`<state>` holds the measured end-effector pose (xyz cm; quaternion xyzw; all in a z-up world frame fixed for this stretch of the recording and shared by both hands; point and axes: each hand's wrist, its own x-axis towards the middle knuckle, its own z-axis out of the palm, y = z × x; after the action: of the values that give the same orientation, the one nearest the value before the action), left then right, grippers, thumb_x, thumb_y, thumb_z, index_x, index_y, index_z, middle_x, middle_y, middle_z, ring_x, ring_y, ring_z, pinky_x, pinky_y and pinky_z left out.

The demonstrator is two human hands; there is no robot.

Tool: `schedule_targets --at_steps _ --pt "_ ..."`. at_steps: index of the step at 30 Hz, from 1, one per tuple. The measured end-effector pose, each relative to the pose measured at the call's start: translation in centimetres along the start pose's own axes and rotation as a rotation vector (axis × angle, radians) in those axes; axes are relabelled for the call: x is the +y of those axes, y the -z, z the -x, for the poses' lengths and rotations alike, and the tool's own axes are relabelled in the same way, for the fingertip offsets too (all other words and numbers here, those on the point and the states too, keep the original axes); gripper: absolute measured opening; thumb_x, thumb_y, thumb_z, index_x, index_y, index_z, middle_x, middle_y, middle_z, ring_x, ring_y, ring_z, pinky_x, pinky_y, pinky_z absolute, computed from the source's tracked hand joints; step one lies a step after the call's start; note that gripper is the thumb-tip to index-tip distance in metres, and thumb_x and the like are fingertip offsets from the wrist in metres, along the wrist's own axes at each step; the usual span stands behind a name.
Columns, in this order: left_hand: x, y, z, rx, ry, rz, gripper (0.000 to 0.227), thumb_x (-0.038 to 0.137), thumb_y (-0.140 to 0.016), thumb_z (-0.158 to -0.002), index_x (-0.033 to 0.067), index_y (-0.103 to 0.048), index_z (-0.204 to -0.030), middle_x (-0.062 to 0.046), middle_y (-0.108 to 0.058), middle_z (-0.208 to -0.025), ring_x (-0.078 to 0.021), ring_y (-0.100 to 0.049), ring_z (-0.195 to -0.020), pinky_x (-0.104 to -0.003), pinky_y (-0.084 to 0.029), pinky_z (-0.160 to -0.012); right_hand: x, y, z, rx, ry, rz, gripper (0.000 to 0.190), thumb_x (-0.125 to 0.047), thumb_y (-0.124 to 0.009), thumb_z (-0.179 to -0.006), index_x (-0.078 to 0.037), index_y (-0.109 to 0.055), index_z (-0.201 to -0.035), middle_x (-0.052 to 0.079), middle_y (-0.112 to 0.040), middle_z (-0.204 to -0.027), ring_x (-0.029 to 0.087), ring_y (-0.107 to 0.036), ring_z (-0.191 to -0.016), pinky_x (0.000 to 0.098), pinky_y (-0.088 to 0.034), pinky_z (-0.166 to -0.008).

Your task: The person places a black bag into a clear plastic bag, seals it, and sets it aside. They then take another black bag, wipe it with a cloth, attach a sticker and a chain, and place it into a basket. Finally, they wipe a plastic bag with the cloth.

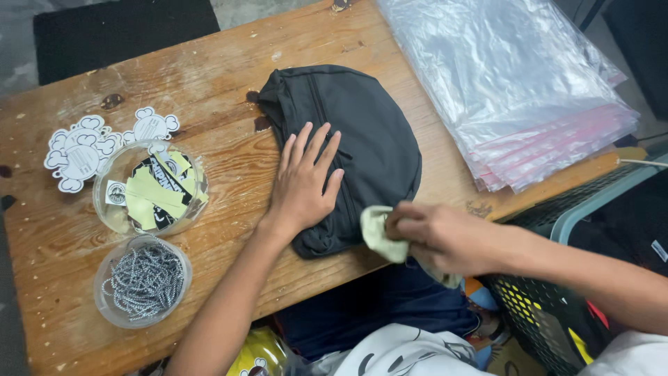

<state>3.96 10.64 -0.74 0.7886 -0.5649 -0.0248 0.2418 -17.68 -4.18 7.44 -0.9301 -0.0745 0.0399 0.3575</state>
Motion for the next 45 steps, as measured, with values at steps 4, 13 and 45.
schedule_targets --at_steps 4,13,45 --pt "0.3 0.1 0.1 0.0 0.014 0.006 0.057 0.034 -0.044 -0.103 0.0101 -0.041 -0.154 -0.018 -0.036 -0.16 -0.0401 -0.024 -0.151 -0.057 -0.014 -0.123 4.2 1.1 -2.3 0.137 -0.003 0.353 0.028 -0.005 -0.064 -0.079 -0.003 -0.066 -0.107 0.018 -0.062 -0.11 0.044 -0.069 -0.087 0.0501 -0.057 -0.067" --pt "-0.1 -0.3 0.2 0.049 0.022 0.016 0.056 0.034 -0.043 -0.103 0.0103 -0.041 -0.154 -0.017 -0.038 -0.159 -0.0398 -0.026 -0.151 -0.058 -0.018 -0.122 -2.7 -2.6 -5.1 -0.207 0.191 -0.043 0.03 -0.002 -0.055 -0.083 0.009 -0.066 -0.108 0.024 -0.062 -0.099 0.048 -0.068 -0.083 0.0448 -0.058 -0.054" --pt "-2.6 0.5 1.6 0.099 0.056 -0.061 0.055 0.027 -0.04 -0.106 0.0073 -0.035 -0.157 -0.024 -0.033 -0.16 -0.0402 -0.028 -0.151 -0.054 -0.023 -0.122 15.1 3.3 -20.3 0.398 0.124 0.978 0.025 -0.008 -0.065 -0.084 -0.01 -0.07 -0.109 0.011 -0.055 -0.104 0.029 -0.065 -0.087 0.0341 -0.058 -0.057"
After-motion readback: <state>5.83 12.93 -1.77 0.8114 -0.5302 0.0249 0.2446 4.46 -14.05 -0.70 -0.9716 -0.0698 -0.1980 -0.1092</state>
